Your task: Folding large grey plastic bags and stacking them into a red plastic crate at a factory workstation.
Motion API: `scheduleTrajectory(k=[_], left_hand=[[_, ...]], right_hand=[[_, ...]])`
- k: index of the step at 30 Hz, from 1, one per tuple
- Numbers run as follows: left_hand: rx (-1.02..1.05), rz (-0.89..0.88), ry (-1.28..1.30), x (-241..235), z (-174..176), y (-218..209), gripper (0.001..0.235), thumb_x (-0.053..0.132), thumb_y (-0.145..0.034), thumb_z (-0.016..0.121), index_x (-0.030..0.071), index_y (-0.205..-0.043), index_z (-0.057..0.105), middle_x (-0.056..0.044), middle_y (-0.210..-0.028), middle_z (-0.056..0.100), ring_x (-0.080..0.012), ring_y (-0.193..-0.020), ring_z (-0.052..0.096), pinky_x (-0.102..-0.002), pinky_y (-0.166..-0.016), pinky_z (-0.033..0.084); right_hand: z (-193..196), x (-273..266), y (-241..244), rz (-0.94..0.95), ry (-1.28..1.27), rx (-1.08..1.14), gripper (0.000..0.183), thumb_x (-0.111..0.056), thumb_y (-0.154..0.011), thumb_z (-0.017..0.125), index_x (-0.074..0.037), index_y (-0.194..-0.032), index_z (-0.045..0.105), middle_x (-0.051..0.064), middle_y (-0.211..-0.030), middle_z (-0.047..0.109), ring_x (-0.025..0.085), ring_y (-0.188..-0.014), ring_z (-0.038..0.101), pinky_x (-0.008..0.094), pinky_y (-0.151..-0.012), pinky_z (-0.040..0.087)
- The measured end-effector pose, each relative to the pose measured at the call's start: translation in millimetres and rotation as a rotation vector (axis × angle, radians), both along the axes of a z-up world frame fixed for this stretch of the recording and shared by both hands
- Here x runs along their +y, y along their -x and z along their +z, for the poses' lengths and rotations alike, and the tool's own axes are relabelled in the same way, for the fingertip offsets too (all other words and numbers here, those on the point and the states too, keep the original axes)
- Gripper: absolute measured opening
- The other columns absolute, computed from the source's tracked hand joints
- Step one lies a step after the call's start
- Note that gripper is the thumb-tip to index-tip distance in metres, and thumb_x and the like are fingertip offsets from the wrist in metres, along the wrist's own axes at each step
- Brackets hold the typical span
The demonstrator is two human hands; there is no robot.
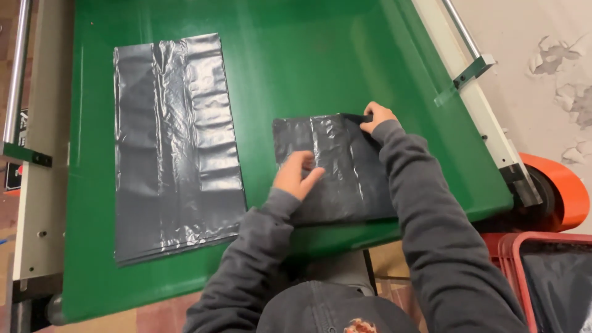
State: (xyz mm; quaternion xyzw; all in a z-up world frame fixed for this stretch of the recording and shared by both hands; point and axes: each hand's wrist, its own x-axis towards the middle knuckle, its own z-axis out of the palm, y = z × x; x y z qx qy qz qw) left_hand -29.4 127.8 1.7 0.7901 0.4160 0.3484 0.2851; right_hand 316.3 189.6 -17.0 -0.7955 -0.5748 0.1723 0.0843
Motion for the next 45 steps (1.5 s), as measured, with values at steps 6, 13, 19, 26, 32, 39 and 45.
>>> scheduleTrajectory(k=[6, 13, 19, 26, 32, 39, 45], left_hand=[[-0.910, -0.276, 1.313, 1.8, -61.7, 3.2, 0.097, 0.080, -0.095, 0.027, 0.003, -0.155, 0.032, -0.010, -0.153, 0.054, -0.0223, -0.134, 0.060, -0.039, -0.108, 0.043], [-1.147, -0.321, 1.306, -3.0, -111.8, 51.7, 0.103, 0.079, -0.099, 0.033, -0.009, -0.150, 0.044, -0.022, -0.148, 0.050, -0.0319, -0.128, 0.054, -0.043, -0.111, 0.042], [-0.421, 0.121, 0.312, -72.8, -22.7, 69.8, 0.072, 0.039, -0.090, 0.071, -0.003, -0.143, 0.047, -0.019, -0.142, 0.054, -0.0336, -0.131, 0.051, -0.041, -0.111, 0.040], [0.824, -0.323, -0.424, -108.4, -12.7, 91.2, 0.023, 0.022, -0.098, 0.072, 0.012, -0.117, 0.064, -0.003, -0.109, 0.063, -0.0250, -0.108, 0.061, -0.040, -0.077, 0.050], [0.535, -0.754, 0.071, -109.8, 46.2, 40.8, 0.018, 0.028, -0.088, 0.066, 0.012, -0.097, 0.069, -0.009, -0.092, 0.073, -0.0322, -0.087, 0.071, -0.044, -0.074, 0.054], [-0.030, -0.750, 0.834, -10.6, -39.5, -26.3, 0.051, 0.049, -0.100, 0.042, 0.008, -0.097, 0.072, -0.005, -0.089, 0.075, -0.0207, -0.082, 0.074, -0.035, -0.074, 0.056], [-0.088, -0.374, 0.883, -10.2, -51.9, -28.8, 0.054, 0.055, -0.103, 0.051, 0.006, -0.098, 0.073, -0.009, -0.082, 0.069, -0.0229, -0.072, 0.064, -0.037, -0.070, 0.052]], right_hand=[[81.0, -131.4, 66.6, 0.189, -0.770, 0.428, 0.018, 0.006, -0.085, 0.072, -0.002, -0.100, 0.068, 0.010, -0.100, 0.072, 0.025, -0.095, 0.071, 0.033, -0.086, 0.055], [42.1, -250.9, 73.7, 0.244, -0.777, 0.115, 0.025, 0.002, -0.068, 0.071, -0.013, -0.087, 0.072, 0.001, -0.100, 0.073, 0.026, -0.104, 0.064, 0.039, -0.093, 0.049], [18.2, -266.2, 73.9, 0.240, -0.707, -0.025, 0.026, -0.003, -0.069, 0.067, -0.014, -0.091, 0.074, 0.000, -0.108, 0.073, 0.027, -0.113, 0.063, 0.041, -0.096, 0.048], [98.2, -254.8, 146.5, 0.395, -0.554, -0.103, 0.058, -0.007, -0.065, 0.069, 0.002, -0.122, 0.065, 0.020, -0.134, 0.061, 0.043, -0.135, 0.050, 0.054, -0.113, 0.038], [31.1, -271.0, 191.8, 0.651, -0.577, 0.192, 0.063, -0.005, -0.070, 0.070, 0.002, -0.131, 0.060, 0.022, -0.137, 0.061, 0.040, -0.133, 0.054, 0.049, -0.114, 0.041], [-59.3, -306.0, 111.9, 0.381, -0.331, 0.853, 0.043, 0.003, -0.085, 0.053, -0.002, -0.125, 0.070, 0.014, -0.127, 0.074, 0.029, -0.124, 0.068, 0.037, -0.110, 0.051], [-85.4, -280.6, 61.2, -0.551, -0.268, 1.631, 0.040, -0.011, -0.102, 0.054, 0.003, -0.140, 0.051, 0.014, -0.122, 0.062, 0.027, -0.107, 0.059, 0.042, -0.091, 0.047]])
